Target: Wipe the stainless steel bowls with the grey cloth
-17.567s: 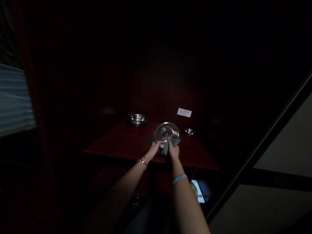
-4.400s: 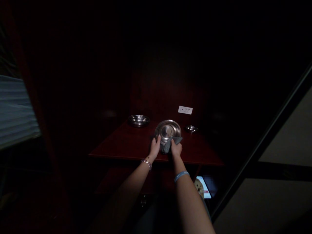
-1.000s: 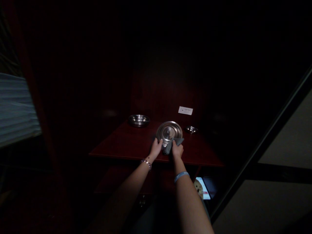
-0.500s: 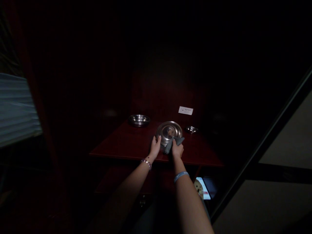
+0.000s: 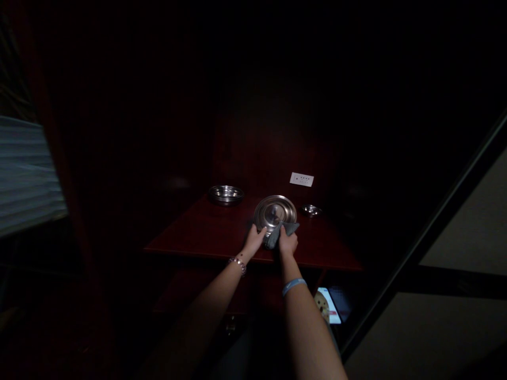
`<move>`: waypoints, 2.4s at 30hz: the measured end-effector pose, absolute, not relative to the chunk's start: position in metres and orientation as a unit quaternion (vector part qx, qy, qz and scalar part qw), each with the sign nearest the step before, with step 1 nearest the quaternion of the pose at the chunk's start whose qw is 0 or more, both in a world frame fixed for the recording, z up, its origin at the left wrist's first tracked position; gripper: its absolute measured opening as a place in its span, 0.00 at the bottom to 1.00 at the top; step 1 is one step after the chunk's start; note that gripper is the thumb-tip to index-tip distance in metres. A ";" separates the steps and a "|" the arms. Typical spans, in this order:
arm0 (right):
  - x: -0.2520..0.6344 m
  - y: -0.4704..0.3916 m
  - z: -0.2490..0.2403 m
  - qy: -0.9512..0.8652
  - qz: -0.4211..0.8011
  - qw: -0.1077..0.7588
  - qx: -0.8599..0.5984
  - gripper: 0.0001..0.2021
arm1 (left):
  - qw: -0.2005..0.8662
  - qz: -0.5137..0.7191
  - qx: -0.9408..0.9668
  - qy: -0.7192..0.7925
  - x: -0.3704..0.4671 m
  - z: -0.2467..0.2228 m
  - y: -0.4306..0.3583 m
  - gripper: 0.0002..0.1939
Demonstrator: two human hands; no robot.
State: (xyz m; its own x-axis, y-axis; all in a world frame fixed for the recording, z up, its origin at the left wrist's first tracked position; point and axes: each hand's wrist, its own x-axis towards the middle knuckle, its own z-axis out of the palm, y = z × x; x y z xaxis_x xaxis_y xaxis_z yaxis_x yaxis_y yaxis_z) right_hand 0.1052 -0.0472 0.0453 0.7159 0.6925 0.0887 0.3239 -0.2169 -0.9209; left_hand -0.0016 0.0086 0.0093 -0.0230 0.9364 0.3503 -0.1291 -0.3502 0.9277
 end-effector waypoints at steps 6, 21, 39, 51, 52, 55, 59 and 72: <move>0.108 -0.044 0.042 -0.327 0.182 0.532 -0.760 0.23 | 0.431 0.605 0.557 0.371 -0.002 0.010 0.008 0.15; 0.101 -0.049 0.045 -0.330 0.188 0.525 -0.761 0.24 | 0.406 0.686 0.514 0.318 -0.003 0.011 0.009 0.17; 0.105 -0.039 0.038 -0.315 0.204 0.551 -0.746 0.23 | 0.460 0.615 0.556 0.317 0.003 0.000 0.016 0.20; 0.101 -0.043 0.041 -0.329 0.188 0.555 -0.740 0.21 | 0.465 0.631 0.532 0.321 0.001 0.001 0.015 0.15; 0.100 -0.044 0.042 -0.331 0.186 0.552 -0.742 0.21 | 0.464 0.633 0.530 0.319 0.001 0.001 0.014 0.15; 0.099 -0.048 0.045 -0.339 0.178 0.543 -0.747 0.21 | 0.461 0.637 0.529 0.319 0.001 0.003 0.013 0.15; 0.098 -0.053 0.048 -0.341 0.173 0.528 -0.759 0.23 | 0.447 0.643 0.531 0.325 0.001 0.004 0.015 0.17; 0.097 -0.053 0.050 -0.318 0.184 0.539 -0.758 0.23 | 0.425 0.673 0.512 0.322 -0.001 0.006 0.014 0.16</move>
State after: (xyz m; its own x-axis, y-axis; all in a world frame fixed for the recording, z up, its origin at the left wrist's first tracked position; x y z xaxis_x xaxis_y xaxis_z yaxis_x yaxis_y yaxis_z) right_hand 0.0970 -0.0528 0.0499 0.7300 0.6805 0.0640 0.2837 -0.2165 -0.9341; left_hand -0.0008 0.0136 0.0059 -0.1146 0.9022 0.4158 -0.2422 -0.4313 0.8691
